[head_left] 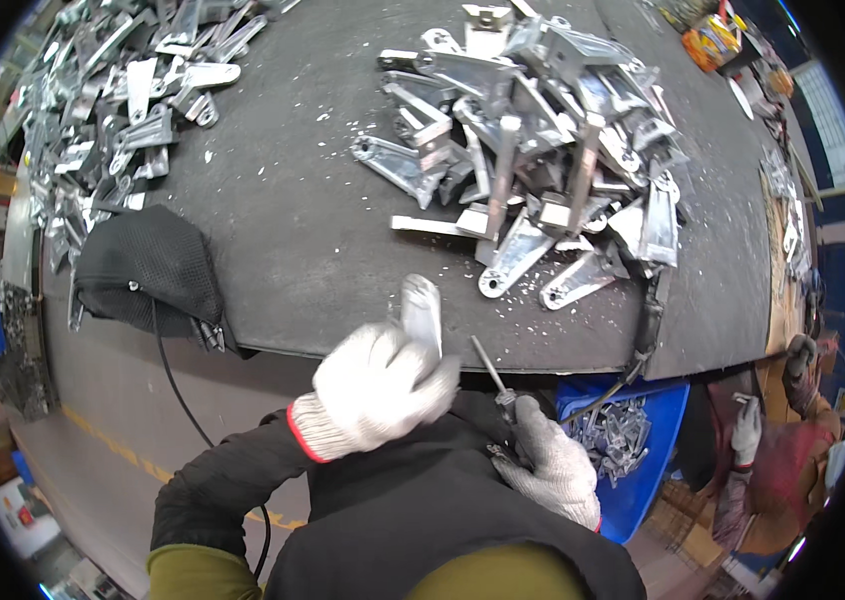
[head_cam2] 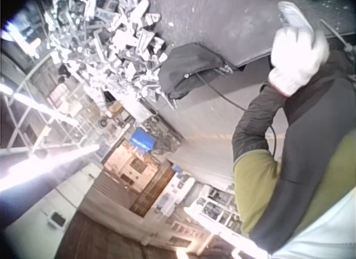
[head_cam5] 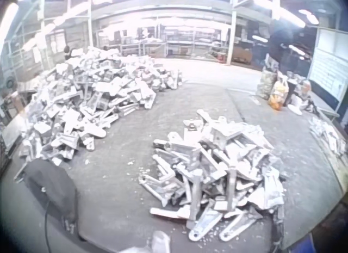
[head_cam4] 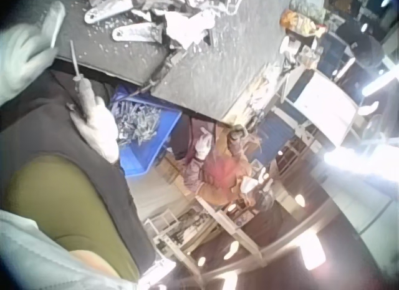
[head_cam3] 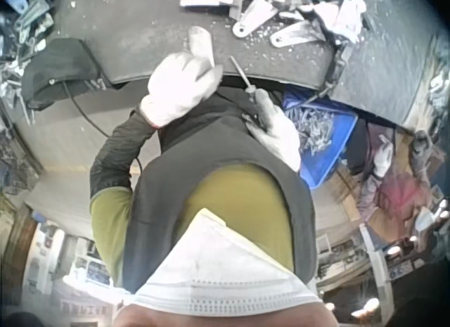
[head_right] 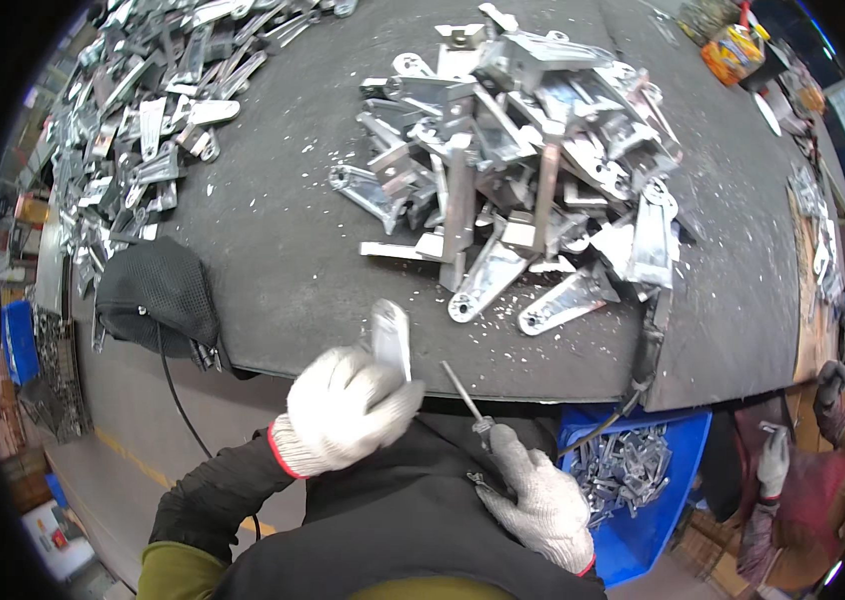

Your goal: The person deburrs metal pieces one by one using a handheld grinding tool, holding each part by hand to smooth the edges and grooves before placing them on the workbench.

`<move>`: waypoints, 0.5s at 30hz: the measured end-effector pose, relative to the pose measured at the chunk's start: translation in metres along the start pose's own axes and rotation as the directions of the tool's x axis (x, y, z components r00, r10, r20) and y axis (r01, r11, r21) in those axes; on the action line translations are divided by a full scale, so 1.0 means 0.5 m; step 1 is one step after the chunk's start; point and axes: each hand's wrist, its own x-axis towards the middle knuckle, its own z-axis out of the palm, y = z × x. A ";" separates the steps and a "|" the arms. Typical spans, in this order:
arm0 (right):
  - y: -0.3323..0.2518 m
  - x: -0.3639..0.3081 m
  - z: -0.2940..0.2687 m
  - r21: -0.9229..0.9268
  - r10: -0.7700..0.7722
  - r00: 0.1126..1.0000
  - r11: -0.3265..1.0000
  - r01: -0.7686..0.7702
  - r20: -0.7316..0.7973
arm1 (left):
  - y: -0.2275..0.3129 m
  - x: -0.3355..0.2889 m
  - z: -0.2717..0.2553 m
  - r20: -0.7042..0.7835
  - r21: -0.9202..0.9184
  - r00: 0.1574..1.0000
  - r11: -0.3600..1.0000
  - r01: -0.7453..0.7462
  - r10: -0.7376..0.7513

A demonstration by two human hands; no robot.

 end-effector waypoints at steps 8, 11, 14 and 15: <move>-0.016 0.001 -0.017 0.107 -0.177 0.984 0.979 0.174 0.017 | -0.070 0.007 -0.093 0.243 0.014 0.918 0.947 0.320 -0.314; -0.026 0.014 -0.028 0.109 -0.087 0.983 0.992 0.070 0.160 | -0.071 0.027 -0.079 0.391 0.097 0.821 0.906 0.413 -0.416; -0.029 0.024 -0.029 0.095 -0.119 0.970 0.990 0.101 0.211 | -0.093 0.021 -0.073 0.378 -0.004 0.841 0.908 0.420 -0.387; -0.022 0.033 -0.017 0.131 -0.242 0.962 0.965 0.226 0.124 | -0.099 0.028 -0.077 0.393 -0.034 0.856 0.925 0.378 -0.335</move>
